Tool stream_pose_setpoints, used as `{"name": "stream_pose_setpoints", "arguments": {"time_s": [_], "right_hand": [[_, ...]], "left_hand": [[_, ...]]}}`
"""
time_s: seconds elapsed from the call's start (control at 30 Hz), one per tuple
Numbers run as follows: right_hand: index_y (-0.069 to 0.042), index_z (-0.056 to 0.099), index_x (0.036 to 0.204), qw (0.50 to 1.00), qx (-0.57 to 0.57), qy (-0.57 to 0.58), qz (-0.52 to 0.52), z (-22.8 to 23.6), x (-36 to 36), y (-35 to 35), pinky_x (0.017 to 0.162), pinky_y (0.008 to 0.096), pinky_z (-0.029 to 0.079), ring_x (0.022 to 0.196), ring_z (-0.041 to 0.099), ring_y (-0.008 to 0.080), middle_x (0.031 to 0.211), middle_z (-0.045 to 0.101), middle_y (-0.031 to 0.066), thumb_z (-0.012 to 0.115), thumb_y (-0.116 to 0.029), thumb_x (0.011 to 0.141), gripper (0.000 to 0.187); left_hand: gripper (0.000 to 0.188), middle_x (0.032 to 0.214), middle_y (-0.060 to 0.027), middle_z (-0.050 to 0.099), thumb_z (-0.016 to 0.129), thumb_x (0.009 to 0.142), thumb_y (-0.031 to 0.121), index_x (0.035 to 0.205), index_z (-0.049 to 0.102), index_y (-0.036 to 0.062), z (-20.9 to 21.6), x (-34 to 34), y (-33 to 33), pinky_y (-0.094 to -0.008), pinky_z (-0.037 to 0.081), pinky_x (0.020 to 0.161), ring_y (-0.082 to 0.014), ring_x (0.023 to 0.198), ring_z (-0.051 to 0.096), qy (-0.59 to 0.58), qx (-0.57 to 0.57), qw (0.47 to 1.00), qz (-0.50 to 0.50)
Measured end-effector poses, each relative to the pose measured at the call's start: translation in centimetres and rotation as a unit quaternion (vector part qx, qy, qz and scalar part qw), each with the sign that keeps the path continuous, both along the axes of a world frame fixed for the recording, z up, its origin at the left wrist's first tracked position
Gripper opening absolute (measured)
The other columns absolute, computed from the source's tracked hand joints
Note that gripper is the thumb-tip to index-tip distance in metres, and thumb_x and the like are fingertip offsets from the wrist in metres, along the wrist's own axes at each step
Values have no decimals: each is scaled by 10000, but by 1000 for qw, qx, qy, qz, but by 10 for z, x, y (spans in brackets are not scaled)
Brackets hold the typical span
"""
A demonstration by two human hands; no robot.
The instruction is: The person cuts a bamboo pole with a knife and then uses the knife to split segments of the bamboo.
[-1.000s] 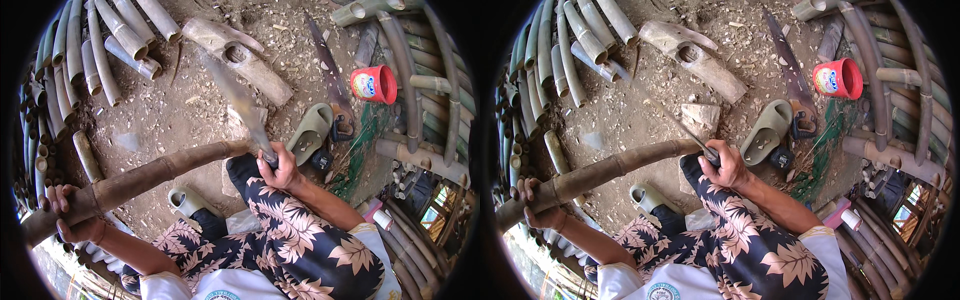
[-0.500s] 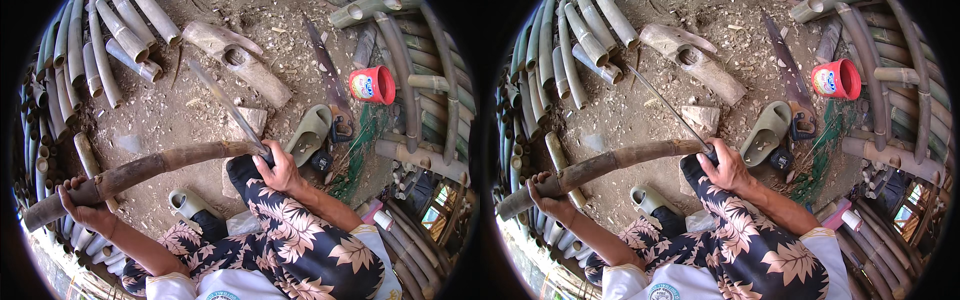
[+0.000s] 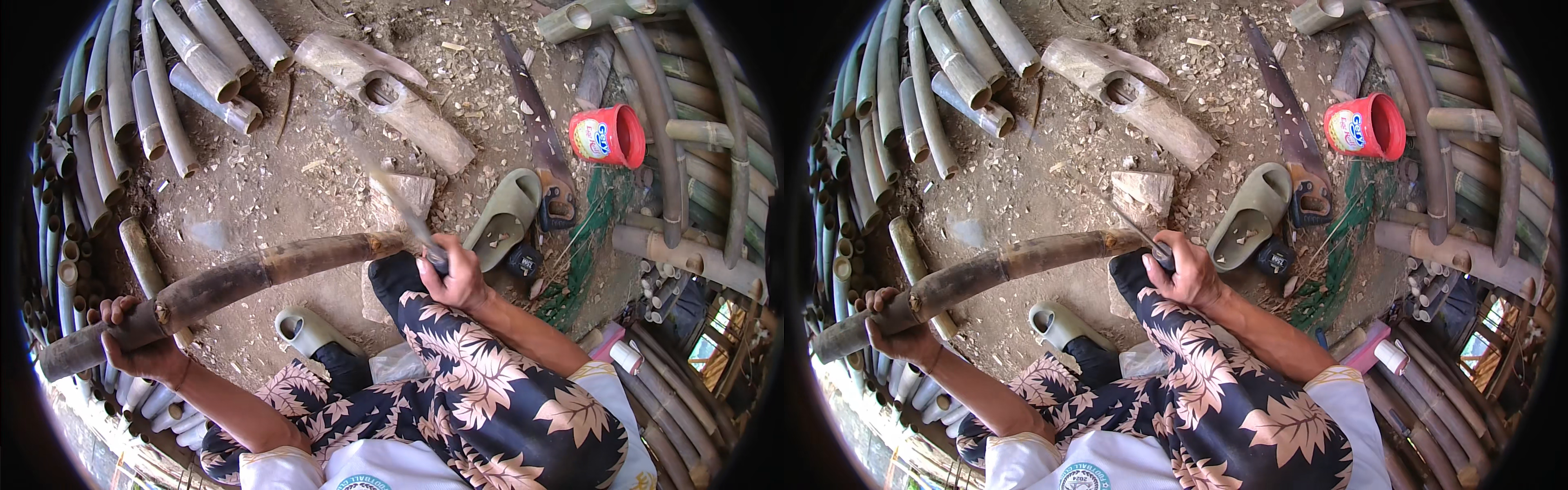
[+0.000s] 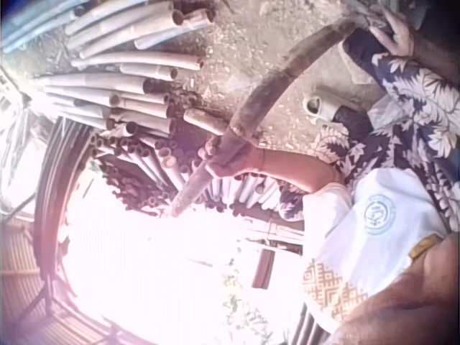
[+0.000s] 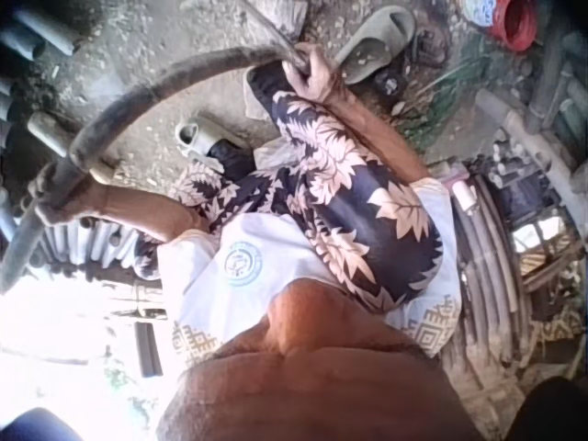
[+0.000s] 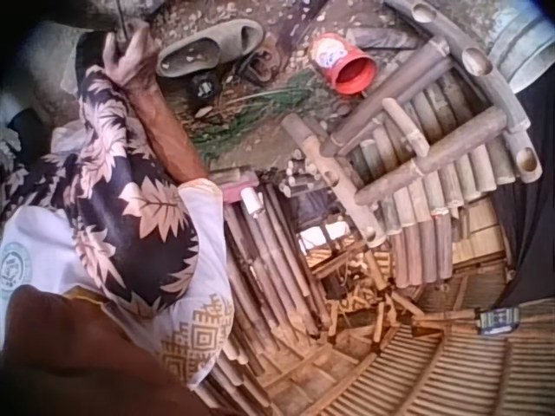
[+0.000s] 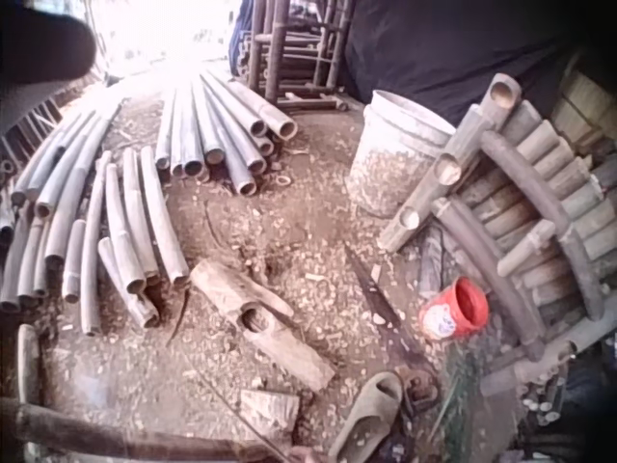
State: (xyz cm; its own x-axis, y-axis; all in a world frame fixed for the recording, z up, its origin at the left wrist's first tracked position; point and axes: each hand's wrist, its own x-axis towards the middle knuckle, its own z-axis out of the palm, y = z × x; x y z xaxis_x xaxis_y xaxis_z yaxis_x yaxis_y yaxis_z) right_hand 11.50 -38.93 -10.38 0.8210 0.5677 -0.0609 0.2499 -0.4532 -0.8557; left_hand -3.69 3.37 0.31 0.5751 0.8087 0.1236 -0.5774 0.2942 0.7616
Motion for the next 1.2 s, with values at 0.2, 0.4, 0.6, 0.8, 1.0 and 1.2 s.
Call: {"name": "stream_pose_setpoints", "arguments": {"time_s": [0.2,0.4,0.6,0.8,1.0,1.2], "right_hand": [[-10,514,1041,961,-193,193,52,-37,-17,-27,661,517,508,761,640,479,753,639,277,605,-372,908,395],[14,531,1123,997,-25,70,2,8,0,-1,660,429,525,762,661,398,821,642,231,636,-259,920,356],[-13,510,1028,980,-189,24,60,-24,-9,-15,594,473,531,679,659,420,768,640,253,628,-310,906,342],[-12,495,1050,959,-231,158,51,-34,-10,-24,670,553,493,798,633,495,826,643,307,611,-384,901,418],[-28,496,1026,952,-259,134,94,-31,-1,-21,661,553,473,785,610,500,793,628,274,625,-334,888,360],[-24,514,990,954,-239,169,62,-38,0,-26,655,530,473,782,614,491,782,631,265,639,-322,884,340]], "left_hand": [[563,1044,-110,449,679,828,233,1276,446,-17,12,16,-24,-366,403,1038,-198,975,506,85,-20,996,4],[409,910,-63,497,692,871,274,1155,507,45,-4,10,-7,-310,473,795,-150,809,507,160,3,968,192],[322,924,-69,492,631,896,151,1178,506,57,-10,0,8,-306,476,806,-150,798,502,105,-1,990,98],[346,974,-128,602,664,834,198,1128,571,39,-50,-15,22,-382,491,865,-229,911,599,262,-25,962,67],[597,1234,-210,550,686,737,3,1295,479,-34,-144,-23,-2,-398,415,1008,-319,1174,504,633,277,687,227],[618,1246,-63,575,772,675,224,1255,567,174,-114,42,-65,-643,177,1149,-274,1292,460,694,605,355,-162]]}}
